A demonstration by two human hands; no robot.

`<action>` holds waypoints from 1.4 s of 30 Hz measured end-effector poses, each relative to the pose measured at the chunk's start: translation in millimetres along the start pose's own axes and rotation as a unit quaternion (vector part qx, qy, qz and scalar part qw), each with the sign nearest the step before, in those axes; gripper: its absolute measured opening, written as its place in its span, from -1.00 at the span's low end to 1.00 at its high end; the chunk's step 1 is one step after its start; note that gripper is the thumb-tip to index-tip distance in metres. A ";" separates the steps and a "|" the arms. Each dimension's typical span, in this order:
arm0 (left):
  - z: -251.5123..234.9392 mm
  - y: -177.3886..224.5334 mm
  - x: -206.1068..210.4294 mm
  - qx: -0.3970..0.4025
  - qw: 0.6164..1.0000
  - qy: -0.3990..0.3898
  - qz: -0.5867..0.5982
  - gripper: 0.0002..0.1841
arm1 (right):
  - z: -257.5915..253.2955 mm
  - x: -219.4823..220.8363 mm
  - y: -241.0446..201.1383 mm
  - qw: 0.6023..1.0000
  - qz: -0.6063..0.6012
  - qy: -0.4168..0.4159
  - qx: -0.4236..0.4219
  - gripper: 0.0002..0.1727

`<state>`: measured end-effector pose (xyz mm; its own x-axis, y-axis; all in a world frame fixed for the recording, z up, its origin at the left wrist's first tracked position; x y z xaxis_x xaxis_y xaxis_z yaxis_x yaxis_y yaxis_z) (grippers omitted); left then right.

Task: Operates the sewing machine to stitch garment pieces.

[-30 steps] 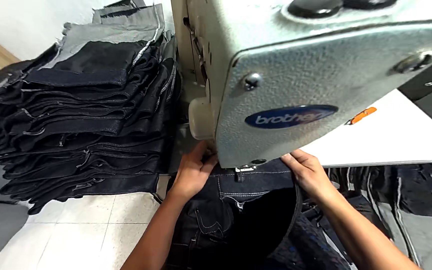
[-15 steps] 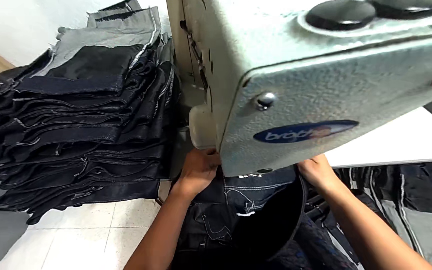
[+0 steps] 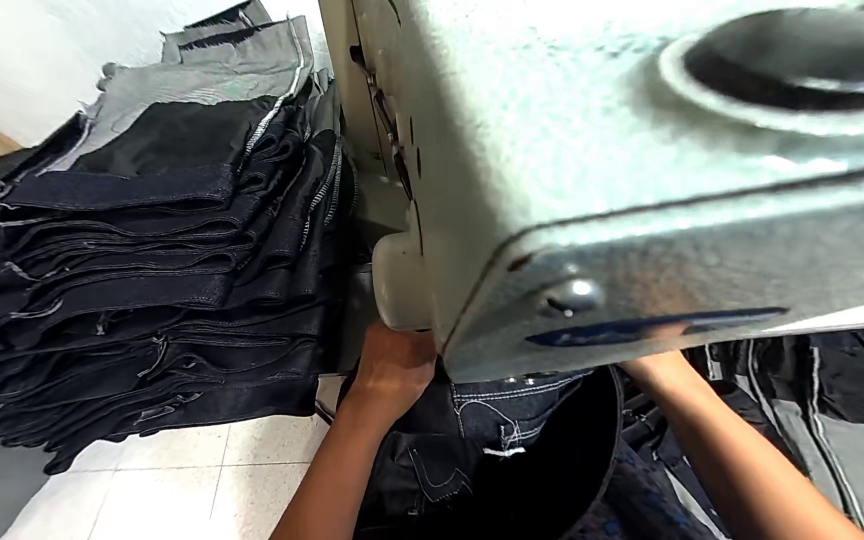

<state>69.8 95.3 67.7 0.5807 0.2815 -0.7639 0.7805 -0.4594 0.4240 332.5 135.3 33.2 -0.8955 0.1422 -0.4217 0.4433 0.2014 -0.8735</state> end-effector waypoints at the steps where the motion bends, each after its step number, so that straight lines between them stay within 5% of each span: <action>1: 0.0 1.2 -0.6 -0.001 1.000 -0.004 -0.005 -0.91 | -0.1 0.1 -0.9 1.000 0.000 0.000 0.004 -0.72; 6: 0.6 6.0 -3.8 0.026 0.998 -0.008 -0.051 -0.92 | -0.2 -0.4 -3.8 1.000 0.005 0.000 0.003 -0.74; 11: 1.3 3.9 -7.6 -0.031 0.997 -0.071 -0.023 -0.87 | 2.3 -1.2 -4.4 1.000 0.016 -0.003 -0.002 -0.78; 20: -5.6 3.8 -15.7 0.040 0.998 -0.038 0.021 -0.90 | 5.8 -1.3 17.1 0.999 -0.028 -0.001 -0.032 -0.89; 27: -1.9 2.6 -5.4 -0.005 0.993 -0.082 0.079 -0.85 | 6.1 -6.9 15.2 0.997 -0.022 -0.065 0.030 -0.84; 29: 6.8 1.8 -6.5 -0.039 0.991 -0.089 0.089 -0.81 | 9.7 -13.8 20.4 0.996 0.001 -0.087 0.011 -0.64; 32: 35.9 0.2 -16.3 -0.023 1.000 0.007 -0.006 -0.70 | 22.0 -25.2 34.0 0.993 0.010 -0.114 0.001 -0.22; 35: 84.9 2.5 -34.2 -0.068 0.997 0.033 0.035 -0.72 | 41.2 -29.8 45.2 0.992 -0.015 -0.116 0.047 -0.06; 39: 127.8 9.5 0.1 -0.188 0.966 -0.061 0.168 -0.49 | 58.4 -19.2 52.8 0.973 -0.083 -0.130 0.170 -0.10; 42: 111.9 14.7 39.8 -0.224 0.935 0.004 0.276 -0.07 | 53.8 -7.0 56.9 0.966 -0.112 -0.119 0.200 -0.35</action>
<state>78.5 5.4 -11.0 0.9236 0.1124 -0.3665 0.3797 -0.1379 0.9148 361.9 93.7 -26.7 -0.9718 -0.0976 -0.2145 0.2301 -0.1965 -0.9531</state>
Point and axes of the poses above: each hand's wrist, its own z-axis away from the middle knuckle, its own x-axis out of the palm, y = z × x, the point moved 5 cm from there along -z, towards the middle knuckle, and after that the axes turned 1 degree about x, right-handed, at the moved point
